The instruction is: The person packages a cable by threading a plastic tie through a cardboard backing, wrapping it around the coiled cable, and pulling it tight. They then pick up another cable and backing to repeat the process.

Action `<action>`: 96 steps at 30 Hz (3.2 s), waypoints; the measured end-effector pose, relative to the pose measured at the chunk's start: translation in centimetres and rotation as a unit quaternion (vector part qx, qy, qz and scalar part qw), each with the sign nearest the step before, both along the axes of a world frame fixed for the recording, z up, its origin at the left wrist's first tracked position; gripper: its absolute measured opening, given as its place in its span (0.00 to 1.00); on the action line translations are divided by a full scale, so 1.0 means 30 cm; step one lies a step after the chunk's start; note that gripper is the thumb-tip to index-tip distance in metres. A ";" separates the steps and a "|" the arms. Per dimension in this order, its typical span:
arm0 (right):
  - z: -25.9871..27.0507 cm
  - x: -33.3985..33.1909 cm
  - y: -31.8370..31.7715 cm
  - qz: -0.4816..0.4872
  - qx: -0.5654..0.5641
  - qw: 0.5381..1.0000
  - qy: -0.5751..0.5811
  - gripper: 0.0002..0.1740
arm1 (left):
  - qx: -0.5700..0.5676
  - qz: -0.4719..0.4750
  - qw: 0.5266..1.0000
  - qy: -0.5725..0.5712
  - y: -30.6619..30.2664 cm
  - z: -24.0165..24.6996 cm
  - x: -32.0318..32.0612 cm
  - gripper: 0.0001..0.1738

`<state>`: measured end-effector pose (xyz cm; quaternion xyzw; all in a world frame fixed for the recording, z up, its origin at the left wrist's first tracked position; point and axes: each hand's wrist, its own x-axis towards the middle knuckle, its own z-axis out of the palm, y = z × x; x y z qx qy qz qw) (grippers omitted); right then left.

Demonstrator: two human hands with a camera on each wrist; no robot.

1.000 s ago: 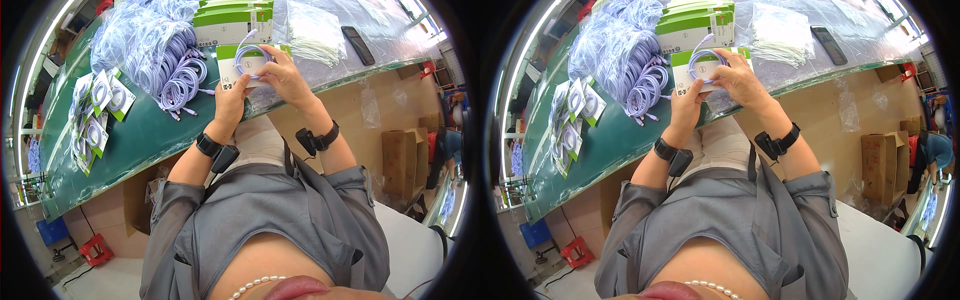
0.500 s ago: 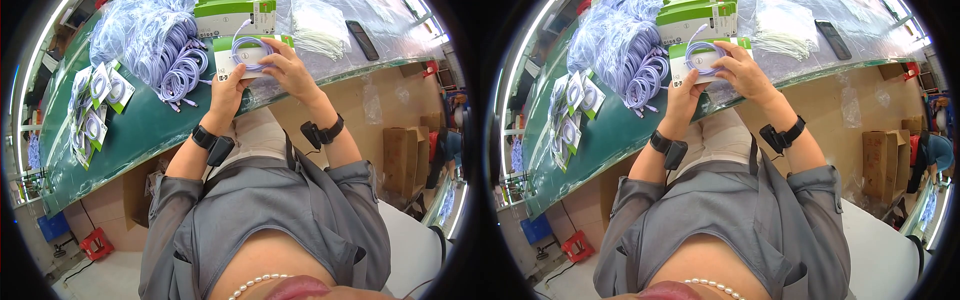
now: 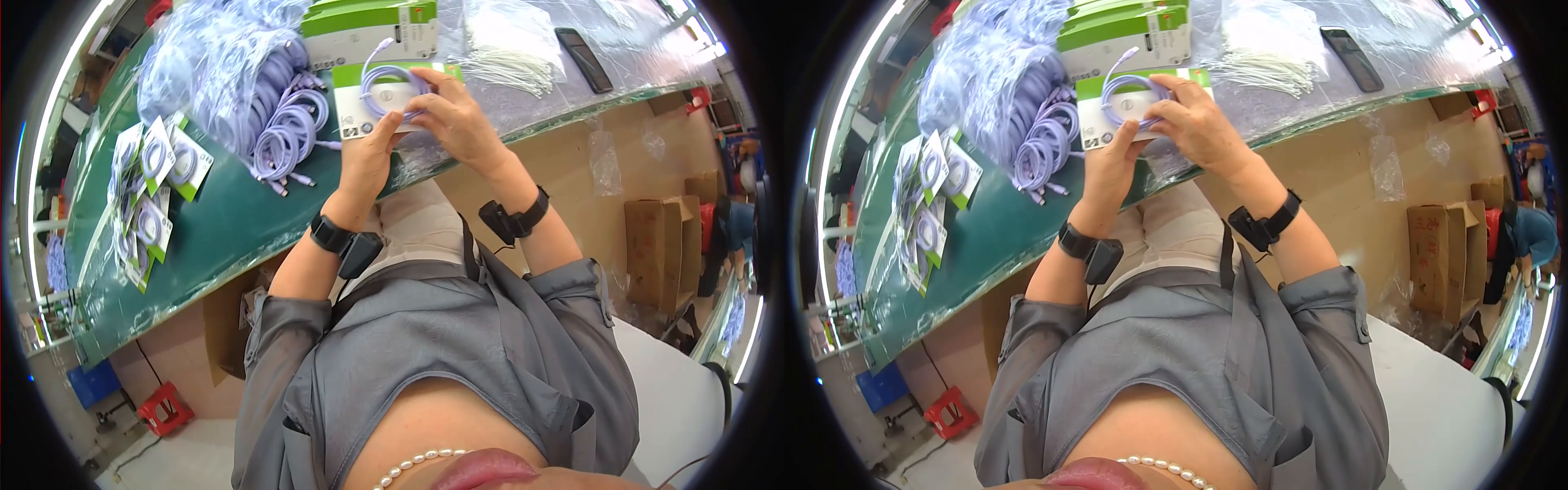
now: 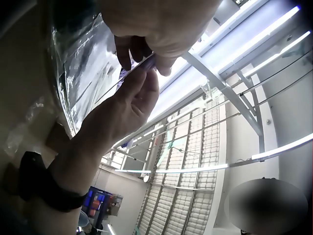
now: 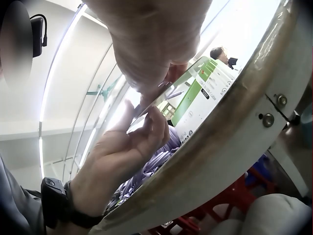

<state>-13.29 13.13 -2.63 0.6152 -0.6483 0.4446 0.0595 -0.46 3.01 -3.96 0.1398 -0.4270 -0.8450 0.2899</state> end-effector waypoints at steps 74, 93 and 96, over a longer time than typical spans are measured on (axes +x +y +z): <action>0.017 0.007 -0.016 -0.125 -0.063 0.977 -0.159 0.04 | 0.288 -0.014 0.951 0.112 -0.059 0.075 -0.144 0.16; 0.087 0.049 -0.016 -0.156 -0.085 0.983 -0.054 0.05 | 0.362 -0.088 0.913 0.167 -0.083 0.069 -0.131 0.11; 0.125 0.059 -0.024 -0.159 -0.117 0.980 0.019 0.06 | 0.392 -0.102 0.895 0.184 -0.091 0.097 -0.122 0.11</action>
